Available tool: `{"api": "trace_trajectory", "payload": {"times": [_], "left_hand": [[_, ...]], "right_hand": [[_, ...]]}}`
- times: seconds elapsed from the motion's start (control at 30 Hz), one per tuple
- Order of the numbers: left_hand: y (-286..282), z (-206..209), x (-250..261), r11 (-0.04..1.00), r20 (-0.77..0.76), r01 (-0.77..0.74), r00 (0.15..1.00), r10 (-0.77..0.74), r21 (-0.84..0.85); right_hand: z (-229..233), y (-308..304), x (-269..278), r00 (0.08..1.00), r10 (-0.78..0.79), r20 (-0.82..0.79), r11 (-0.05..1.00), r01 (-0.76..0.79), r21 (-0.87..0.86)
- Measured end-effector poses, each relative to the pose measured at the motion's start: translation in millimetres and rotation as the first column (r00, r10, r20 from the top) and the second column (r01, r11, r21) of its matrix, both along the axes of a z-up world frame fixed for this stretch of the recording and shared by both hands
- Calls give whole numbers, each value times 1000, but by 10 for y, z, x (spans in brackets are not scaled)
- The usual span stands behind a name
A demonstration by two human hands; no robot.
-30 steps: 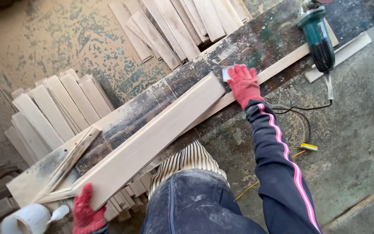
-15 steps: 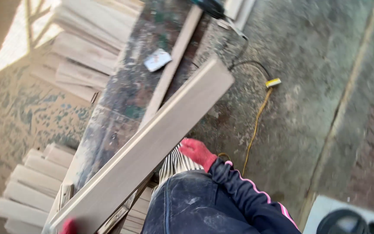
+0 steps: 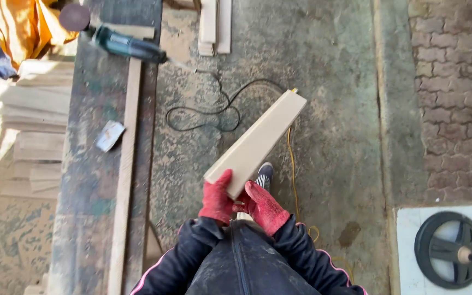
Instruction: Sanding wooden planks using an angle grinder and manual sandpaper.
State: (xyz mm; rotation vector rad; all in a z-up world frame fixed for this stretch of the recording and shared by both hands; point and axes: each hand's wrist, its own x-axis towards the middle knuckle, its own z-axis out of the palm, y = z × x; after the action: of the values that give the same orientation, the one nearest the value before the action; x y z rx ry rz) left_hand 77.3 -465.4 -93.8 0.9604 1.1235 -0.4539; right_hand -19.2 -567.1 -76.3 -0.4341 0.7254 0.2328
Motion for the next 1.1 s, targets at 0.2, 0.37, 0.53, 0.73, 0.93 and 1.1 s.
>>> {"api": "trace_trajectory", "payload": {"times": [0.2, 0.37, 0.53, 0.73, 0.93, 1.1], "left_hand": [[-1615, -6, 227, 985, 84, 161, 983, -165, 53], [-2702, 6, 513, 980, -21, 167, 986, -166, 108], [-3082, -629, 986, 954, -7, 299, 954, -299, 0], [-3614, -1696, 1730, 930, 59, 366, 929, -364, -37], [-4035, -2250, 2827, 909, -40, 416, 908, -417, -44], [-4154, -1892, 3857, 911, -11, 412, 911, -412, -12]], "right_hand": [[195, -1205, 628, 940, -144, -310, 951, 44, -307], [51, -2197, 995, 886, -234, -401, 895, 36, -444], [-506, -3073, 1449, 889, -307, -339, 887, 138, -442], [-1014, -3907, 2397, 853, -280, -441, 941, 154, -300], [-2215, -4604, 3322, 833, -253, -492, 953, 126, -277], [-2854, -5092, 4314, 867, -58, -495, 981, -43, -190]]}}
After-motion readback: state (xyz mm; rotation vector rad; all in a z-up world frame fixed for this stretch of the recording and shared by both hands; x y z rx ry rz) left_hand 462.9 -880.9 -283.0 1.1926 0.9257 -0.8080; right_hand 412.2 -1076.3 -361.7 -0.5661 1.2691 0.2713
